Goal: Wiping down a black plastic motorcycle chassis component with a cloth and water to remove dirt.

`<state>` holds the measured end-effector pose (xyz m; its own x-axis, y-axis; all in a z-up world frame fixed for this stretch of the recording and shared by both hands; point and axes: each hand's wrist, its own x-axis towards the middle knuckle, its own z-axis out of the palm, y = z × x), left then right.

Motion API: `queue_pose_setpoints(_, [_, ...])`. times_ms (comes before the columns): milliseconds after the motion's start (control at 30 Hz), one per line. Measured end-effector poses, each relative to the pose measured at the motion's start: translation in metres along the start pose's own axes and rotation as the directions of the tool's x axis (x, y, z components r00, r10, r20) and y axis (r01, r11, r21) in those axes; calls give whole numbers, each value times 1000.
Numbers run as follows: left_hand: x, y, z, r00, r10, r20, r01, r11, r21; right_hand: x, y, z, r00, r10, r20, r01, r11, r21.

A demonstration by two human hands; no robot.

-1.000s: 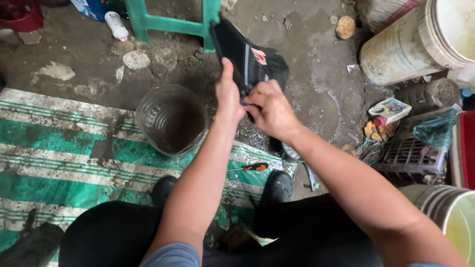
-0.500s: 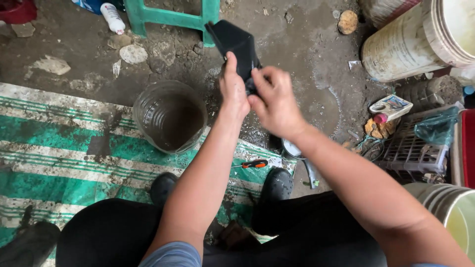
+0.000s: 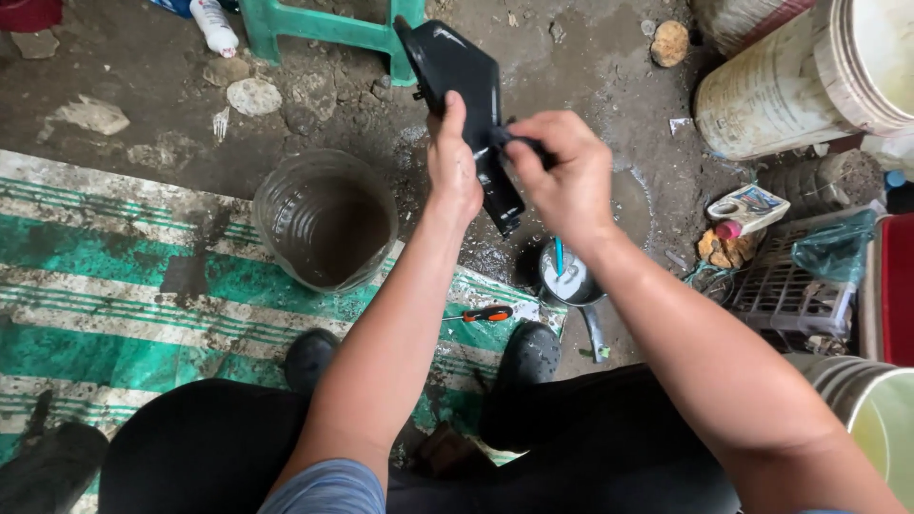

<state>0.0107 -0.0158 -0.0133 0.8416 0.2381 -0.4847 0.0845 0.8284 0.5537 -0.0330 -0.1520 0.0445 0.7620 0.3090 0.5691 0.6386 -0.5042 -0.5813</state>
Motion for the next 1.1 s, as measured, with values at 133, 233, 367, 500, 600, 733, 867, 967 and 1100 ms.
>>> queue_pose_setpoints(133, [10,-1,0,998,55,12,-55,998,29,-18,3,19,970,-216,113,231,964,-134])
queue_pose_setpoints(233, [18,16,0,999,-25,-47,29,995,99,-12,0,16,924,-301,235,329,940,-91])
queue_pose_setpoints(367, [25,18,-13,995,73,-69,-61,984,168,-20,6,0,910,-123,395,173,981,-92])
queue_pose_setpoints(500, [14,38,-9,995,66,-72,-54,985,164,-11,15,-15,966,168,198,-155,985,-77])
queue_pose_setpoints(600, [10,25,-8,992,126,-16,-123,985,118,-2,-8,-9,934,298,198,-311,950,37])
queue_pose_setpoints(733, [10,5,-10,984,173,50,-176,982,72,-3,7,14,968,187,168,-182,982,-43])
queue_pose_setpoints(867, [6,7,-5,939,323,122,-336,934,117,4,14,16,883,447,145,-460,885,74])
queue_pose_setpoints(967, [-1,9,-3,907,393,148,-411,904,119,0,1,4,949,295,111,-304,949,80])
queue_pose_setpoints(1100, [2,9,1,916,386,107,-394,917,62,1,2,7,936,321,148,-336,937,94])
